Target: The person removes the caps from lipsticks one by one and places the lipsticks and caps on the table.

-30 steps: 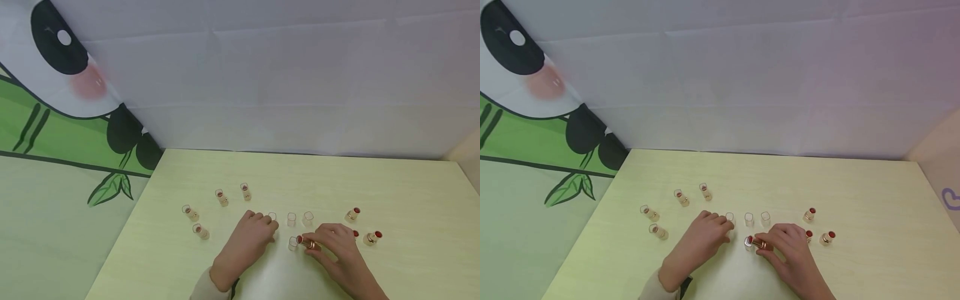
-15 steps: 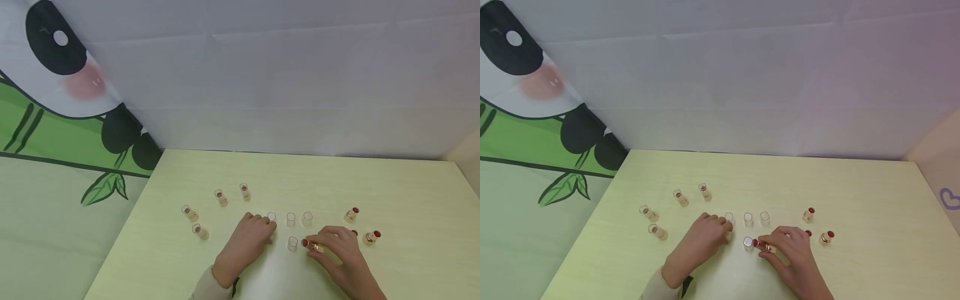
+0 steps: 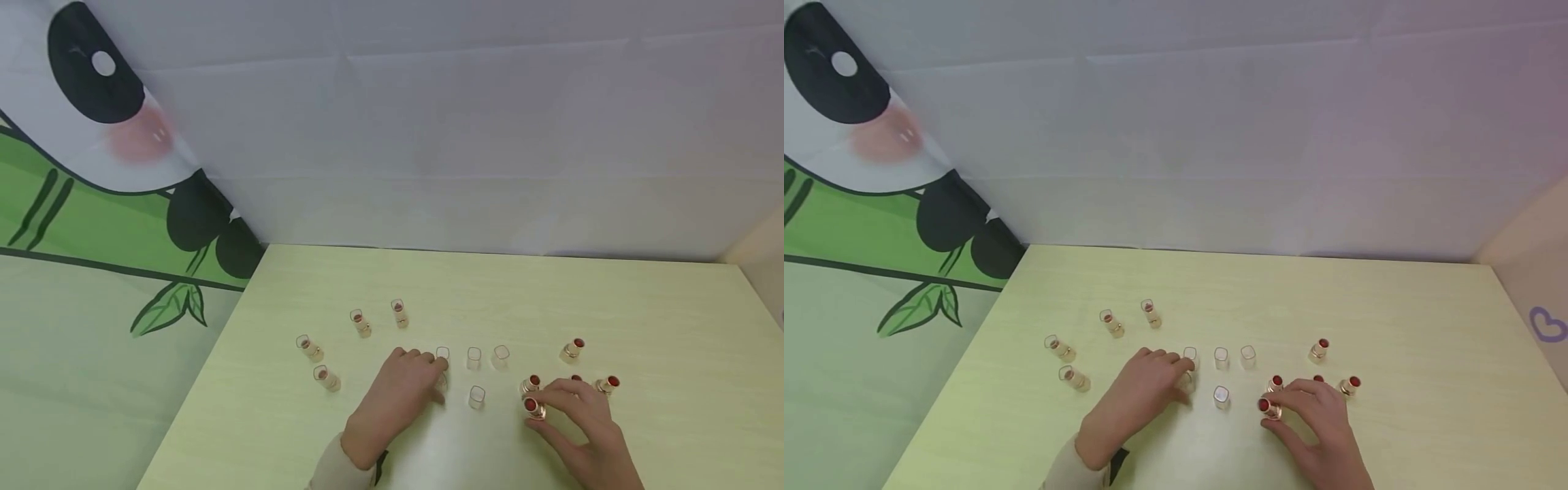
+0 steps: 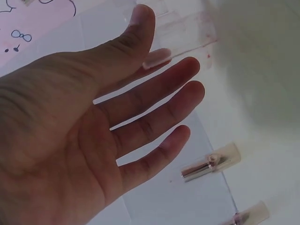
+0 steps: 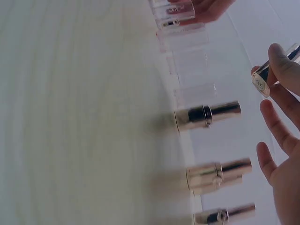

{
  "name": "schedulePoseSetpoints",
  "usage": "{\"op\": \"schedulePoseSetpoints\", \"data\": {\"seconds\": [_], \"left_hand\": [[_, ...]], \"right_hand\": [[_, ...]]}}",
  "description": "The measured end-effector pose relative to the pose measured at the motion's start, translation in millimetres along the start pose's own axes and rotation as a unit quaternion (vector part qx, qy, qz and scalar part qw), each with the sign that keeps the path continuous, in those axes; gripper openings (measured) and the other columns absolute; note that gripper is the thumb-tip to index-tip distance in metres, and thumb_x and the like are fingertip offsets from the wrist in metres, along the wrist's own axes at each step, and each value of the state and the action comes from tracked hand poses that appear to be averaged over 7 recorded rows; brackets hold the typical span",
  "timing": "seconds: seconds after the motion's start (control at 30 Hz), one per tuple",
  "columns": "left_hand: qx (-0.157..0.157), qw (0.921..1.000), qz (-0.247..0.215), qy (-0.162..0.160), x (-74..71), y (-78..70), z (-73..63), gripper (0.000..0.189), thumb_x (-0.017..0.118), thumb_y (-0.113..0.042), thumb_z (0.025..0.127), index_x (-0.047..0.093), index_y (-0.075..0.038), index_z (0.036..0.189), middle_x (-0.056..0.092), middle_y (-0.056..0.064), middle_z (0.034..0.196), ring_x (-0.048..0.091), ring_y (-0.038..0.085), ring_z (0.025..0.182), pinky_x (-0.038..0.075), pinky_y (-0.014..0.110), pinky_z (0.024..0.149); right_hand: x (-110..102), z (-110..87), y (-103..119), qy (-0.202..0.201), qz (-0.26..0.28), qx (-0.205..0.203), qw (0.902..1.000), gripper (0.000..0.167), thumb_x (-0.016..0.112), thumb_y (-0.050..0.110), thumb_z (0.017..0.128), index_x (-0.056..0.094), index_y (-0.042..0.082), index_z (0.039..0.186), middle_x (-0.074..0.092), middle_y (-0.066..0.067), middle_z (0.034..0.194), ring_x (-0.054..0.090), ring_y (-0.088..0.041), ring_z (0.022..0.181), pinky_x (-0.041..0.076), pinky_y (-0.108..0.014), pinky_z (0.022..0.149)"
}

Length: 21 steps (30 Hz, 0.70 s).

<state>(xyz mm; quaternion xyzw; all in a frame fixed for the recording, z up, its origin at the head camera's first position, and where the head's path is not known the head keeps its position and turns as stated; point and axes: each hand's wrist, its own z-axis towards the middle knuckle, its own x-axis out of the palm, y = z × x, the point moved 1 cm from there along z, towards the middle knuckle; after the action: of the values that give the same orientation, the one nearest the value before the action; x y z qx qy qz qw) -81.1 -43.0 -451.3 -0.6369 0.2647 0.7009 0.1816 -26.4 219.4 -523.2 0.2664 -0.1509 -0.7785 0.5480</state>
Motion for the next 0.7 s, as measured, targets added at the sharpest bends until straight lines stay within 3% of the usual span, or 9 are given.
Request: {"op": "schedulePoseSetpoints", "data": {"seconds": [0.17, 0.4, 0.57, 0.7], "left_hand": [[-0.024, 0.9994, -0.026, -0.002, -14.4, 9.8, -5.4, 0.038, 0.087, -0.042, 0.076, 0.074, -0.02, 0.105, 0.073, -0.008, 0.086, 0.066, 0.012, 0.078, 0.047, 0.026, 0.071], [-0.041, 0.997, -0.033, -0.057, -28.4, 25.9, -26.5, 0.038, 0.09, -0.038, 0.076, 0.075, -0.02, 0.105, 0.073, -0.008, 0.091, 0.066, 0.013, 0.081, 0.051, 0.028, 0.076], [-0.054, 0.9948, -0.027, -0.082, -35.8, 33.1, -43.9, 0.037, 0.092, -0.034, 0.075, 0.074, -0.022, 0.104, 0.072, -0.01, 0.091, 0.065, 0.011, 0.081, 0.054, 0.031, 0.083], [-0.07, 0.9935, -0.026, -0.085, -42.8, 38.4, -56.7, 0.036, 0.092, -0.032, 0.076, 0.074, -0.022, 0.107, 0.074, -0.01, 0.094, 0.067, 0.011, 0.084, 0.055, 0.034, 0.087]], "right_hand": [[-19.7, -3.7, -2.8, -0.036, 0.004, 0.02, 0.9991, 0.044, 0.076, 0.04, 0.095, 0.076, -0.003, 0.097, 0.07, -0.002, 0.101, 0.059, -0.005, 0.109, 0.035, -0.019, 0.107], [-40.4, -9.1, 6.0, -0.068, -0.032, 0.088, 0.9933, 0.056, 0.077, 0.049, 0.09, 0.074, -0.007, 0.096, 0.073, 0.006, 0.106, 0.061, 0.003, 0.113, 0.037, -0.015, 0.107], [-46.4, -18.1, 7.3, -0.08, -0.003, 0.086, 0.993, 0.051, 0.083, 0.036, 0.089, 0.072, -0.012, 0.099, 0.077, 0.001, 0.105, 0.064, 0.0, 0.112, 0.04, -0.013, 0.103], [-50.9, -24.7, 9.6, -0.06, 0.029, 0.079, 0.9946, 0.048, 0.085, 0.025, 0.088, 0.068, -0.017, 0.103, 0.079, -0.005, 0.109, 0.064, -0.005, 0.113, 0.046, -0.011, 0.1]]}}
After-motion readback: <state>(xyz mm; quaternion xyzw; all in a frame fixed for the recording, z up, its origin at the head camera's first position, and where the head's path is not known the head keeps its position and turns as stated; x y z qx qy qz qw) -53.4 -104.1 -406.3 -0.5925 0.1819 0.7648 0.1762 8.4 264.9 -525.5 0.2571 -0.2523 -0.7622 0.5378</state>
